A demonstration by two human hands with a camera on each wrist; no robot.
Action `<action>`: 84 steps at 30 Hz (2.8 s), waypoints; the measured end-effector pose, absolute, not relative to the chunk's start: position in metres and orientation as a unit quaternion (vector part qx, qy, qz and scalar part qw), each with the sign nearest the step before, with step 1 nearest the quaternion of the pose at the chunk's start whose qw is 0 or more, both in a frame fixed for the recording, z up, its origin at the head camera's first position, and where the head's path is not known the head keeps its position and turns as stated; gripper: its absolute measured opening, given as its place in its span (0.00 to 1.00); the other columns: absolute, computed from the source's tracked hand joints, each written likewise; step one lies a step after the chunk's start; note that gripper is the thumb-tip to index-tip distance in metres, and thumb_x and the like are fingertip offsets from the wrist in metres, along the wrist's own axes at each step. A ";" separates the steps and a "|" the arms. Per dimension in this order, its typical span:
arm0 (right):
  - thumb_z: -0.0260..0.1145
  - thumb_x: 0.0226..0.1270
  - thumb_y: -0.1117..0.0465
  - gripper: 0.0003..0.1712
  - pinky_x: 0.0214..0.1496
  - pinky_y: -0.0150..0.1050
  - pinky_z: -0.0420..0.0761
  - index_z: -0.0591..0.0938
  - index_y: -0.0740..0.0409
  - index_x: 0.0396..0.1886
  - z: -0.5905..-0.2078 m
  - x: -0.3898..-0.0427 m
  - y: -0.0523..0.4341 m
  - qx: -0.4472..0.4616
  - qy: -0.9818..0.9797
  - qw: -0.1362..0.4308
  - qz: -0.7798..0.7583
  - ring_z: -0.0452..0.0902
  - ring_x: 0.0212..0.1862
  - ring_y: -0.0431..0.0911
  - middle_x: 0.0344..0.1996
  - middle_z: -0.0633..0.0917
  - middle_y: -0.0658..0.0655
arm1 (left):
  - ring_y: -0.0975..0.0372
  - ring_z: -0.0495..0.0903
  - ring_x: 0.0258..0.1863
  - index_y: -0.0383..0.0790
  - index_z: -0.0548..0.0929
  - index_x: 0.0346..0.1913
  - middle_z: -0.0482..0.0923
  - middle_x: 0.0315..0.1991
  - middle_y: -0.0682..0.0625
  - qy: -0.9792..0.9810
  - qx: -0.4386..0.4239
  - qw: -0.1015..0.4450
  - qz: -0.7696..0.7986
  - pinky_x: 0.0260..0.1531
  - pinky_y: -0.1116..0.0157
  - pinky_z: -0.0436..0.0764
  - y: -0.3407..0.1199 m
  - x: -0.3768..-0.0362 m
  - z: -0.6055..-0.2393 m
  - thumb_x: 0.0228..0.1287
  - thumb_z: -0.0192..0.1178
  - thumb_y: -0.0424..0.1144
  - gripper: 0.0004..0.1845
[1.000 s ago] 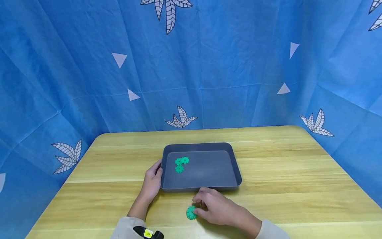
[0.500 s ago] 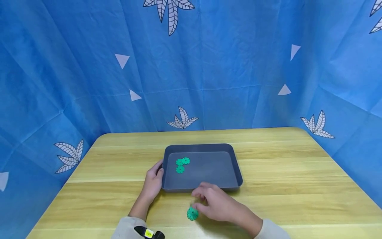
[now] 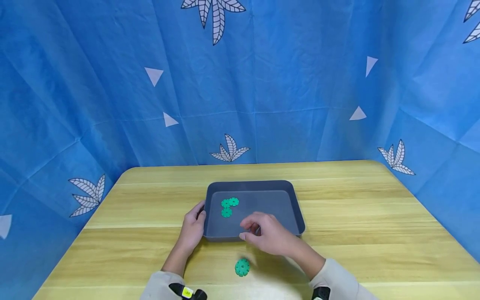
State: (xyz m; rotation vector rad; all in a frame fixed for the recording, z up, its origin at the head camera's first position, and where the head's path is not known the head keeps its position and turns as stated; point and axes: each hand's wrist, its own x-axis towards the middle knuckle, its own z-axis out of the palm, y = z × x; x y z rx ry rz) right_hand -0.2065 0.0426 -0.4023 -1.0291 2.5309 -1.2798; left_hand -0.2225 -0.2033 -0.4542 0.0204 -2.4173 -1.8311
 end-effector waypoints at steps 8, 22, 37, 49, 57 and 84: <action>0.63 0.62 0.58 0.15 0.37 0.30 0.78 0.80 0.62 0.45 -0.404 -0.227 0.039 -0.325 0.850 0.043 -0.413 0.76 0.35 0.40 0.37 0.80 0.53 | 0.53 0.59 0.68 0.36 0.63 0.67 0.63 0.66 0.41 -0.795 0.005 0.057 -0.604 0.67 0.54 0.60 -0.203 -0.222 -0.454 0.72 0.39 0.36 0.22; 0.64 0.61 0.61 0.16 0.38 0.32 0.79 0.80 0.64 0.46 -0.412 -0.269 0.027 -0.293 0.860 0.042 -0.415 0.77 0.37 0.42 0.39 0.82 0.57 | 0.53 0.59 0.68 0.35 0.64 0.66 0.64 0.66 0.41 -0.801 0.014 0.062 -0.595 0.66 0.53 0.61 -0.203 -0.225 -0.456 0.72 0.39 0.35 0.22; 0.65 0.59 0.60 0.17 0.46 0.40 0.80 0.80 0.61 0.48 -0.413 -0.302 0.010 -0.222 0.895 0.074 -0.380 0.78 0.44 0.46 0.42 0.83 0.55 | 0.53 0.58 0.68 0.36 0.63 0.67 0.63 0.66 0.42 -0.798 0.010 0.057 -0.600 0.67 0.53 0.60 -0.203 -0.224 -0.456 0.72 0.39 0.36 0.22; 0.66 0.58 0.62 0.21 0.49 0.41 0.80 0.78 0.63 0.51 -0.420 -0.317 -0.002 -0.223 0.898 0.093 -0.366 0.79 0.46 0.48 0.44 0.81 0.57 | 0.53 0.56 0.69 0.36 0.61 0.68 0.60 0.68 0.42 -0.796 0.005 0.053 -0.603 0.68 0.53 0.58 -0.203 -0.224 -0.455 0.73 0.37 0.38 0.23; 0.67 0.57 0.62 0.23 0.52 0.43 0.78 0.77 0.63 0.52 -0.427 -0.319 -0.009 -0.242 0.902 0.084 -0.346 0.77 0.48 0.49 0.45 0.81 0.58 | 0.53 0.59 0.68 0.36 0.63 0.66 0.63 0.66 0.42 -0.799 0.006 0.060 -0.598 0.67 0.53 0.60 -0.204 -0.226 -0.457 0.72 0.39 0.36 0.22; 0.65 0.59 0.61 0.18 0.51 0.42 0.78 0.79 0.62 0.49 -0.429 -0.316 -0.010 -0.266 0.911 0.057 -0.309 0.76 0.49 0.50 0.44 0.81 0.58 | 0.54 0.63 0.66 0.35 0.65 0.65 0.67 0.64 0.41 -0.800 0.010 0.078 -0.594 0.65 0.54 0.63 -0.203 -0.226 -0.458 0.71 0.40 0.34 0.22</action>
